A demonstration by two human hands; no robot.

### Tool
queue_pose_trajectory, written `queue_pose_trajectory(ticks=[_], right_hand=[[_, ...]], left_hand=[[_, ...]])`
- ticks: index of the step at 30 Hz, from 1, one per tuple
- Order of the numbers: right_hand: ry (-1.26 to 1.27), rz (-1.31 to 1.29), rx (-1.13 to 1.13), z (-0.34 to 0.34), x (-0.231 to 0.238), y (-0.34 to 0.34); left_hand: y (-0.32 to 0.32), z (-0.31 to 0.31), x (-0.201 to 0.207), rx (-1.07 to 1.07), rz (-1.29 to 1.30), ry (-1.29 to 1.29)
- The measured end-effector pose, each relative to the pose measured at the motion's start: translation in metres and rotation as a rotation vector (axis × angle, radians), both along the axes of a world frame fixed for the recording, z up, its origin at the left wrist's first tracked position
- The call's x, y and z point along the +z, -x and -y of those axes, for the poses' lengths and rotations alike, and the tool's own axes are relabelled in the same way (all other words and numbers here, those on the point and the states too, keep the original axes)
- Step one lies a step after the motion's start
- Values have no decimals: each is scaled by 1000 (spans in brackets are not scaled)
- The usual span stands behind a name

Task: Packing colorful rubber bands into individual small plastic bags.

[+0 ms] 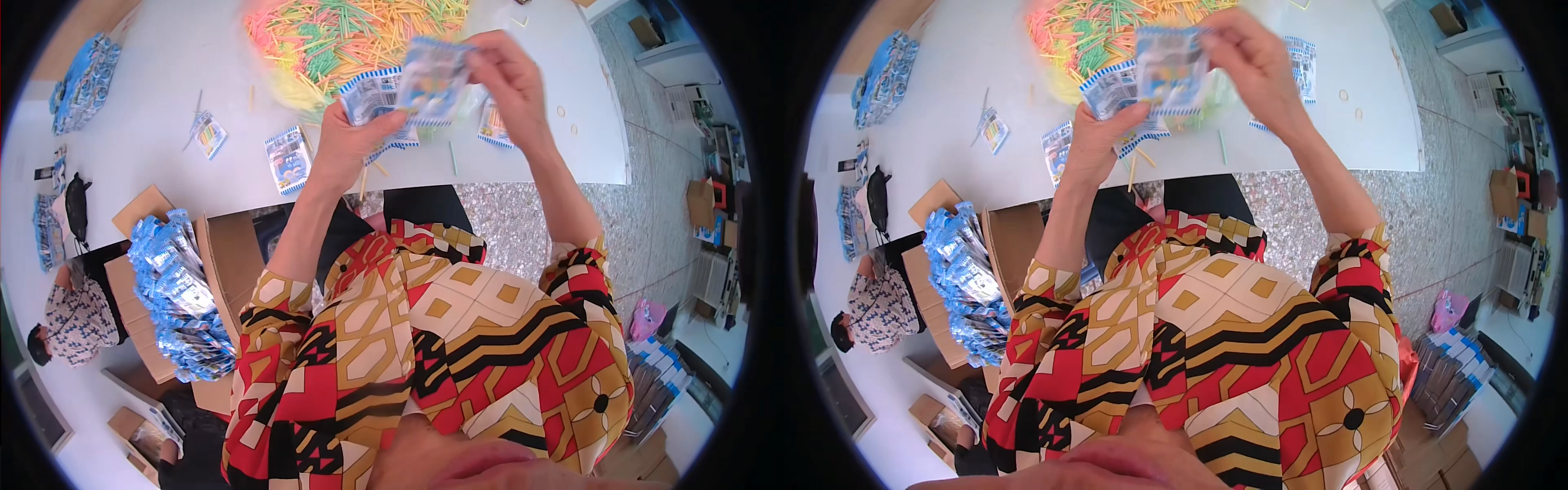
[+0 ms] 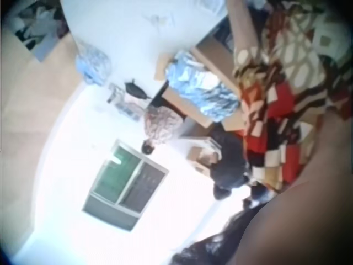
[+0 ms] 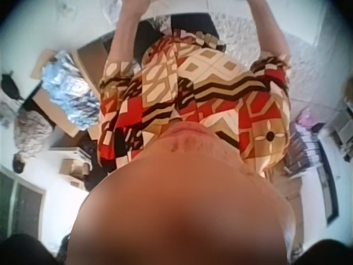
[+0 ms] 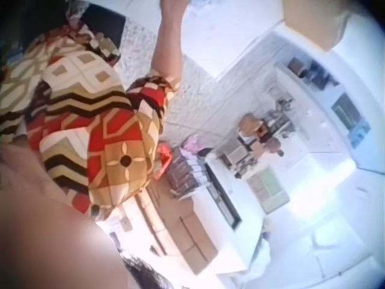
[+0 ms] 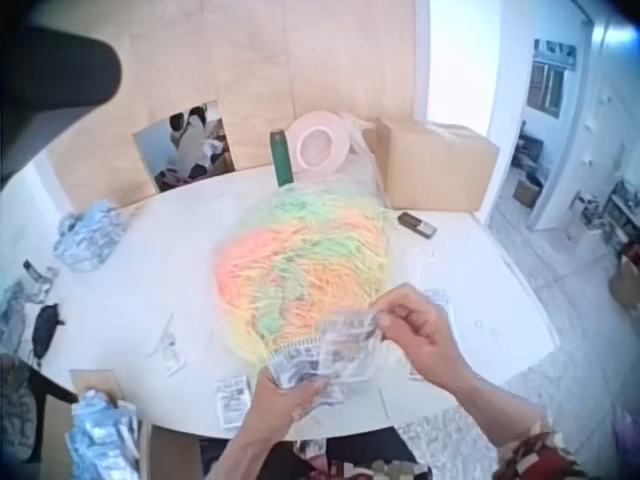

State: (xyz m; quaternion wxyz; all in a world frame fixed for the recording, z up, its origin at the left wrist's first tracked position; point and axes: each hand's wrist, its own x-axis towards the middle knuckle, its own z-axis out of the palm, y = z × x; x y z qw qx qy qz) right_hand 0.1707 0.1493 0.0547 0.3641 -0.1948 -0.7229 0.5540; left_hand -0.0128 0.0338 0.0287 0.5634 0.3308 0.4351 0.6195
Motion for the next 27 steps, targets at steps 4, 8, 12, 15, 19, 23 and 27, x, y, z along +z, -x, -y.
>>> queue_pose_trajectory(ticks=[4,8,12,15,19,23,27], right_hand=[[41,-165,-263,-10,-20,-34],[43,285,-384,-8,-60,-85],[161,291,-557,-11,-95,-114],[141,268,-592,-14,-121,-122],[31,287,-662,-11,-125,-114],[-21,357,-722,-14,-127,-114],[-54,372,-706,-18,-132,-114]], left_hand=[[7,1,-5,-31,91,108],[6,-2,-12,-1,100,103],[12,2,-14,-17,120,148],[10,5,-13,66,74,197],[5,9,-9,88,73,176],[3,13,-8,110,31,160],[1,16,-5,156,-2,162]])
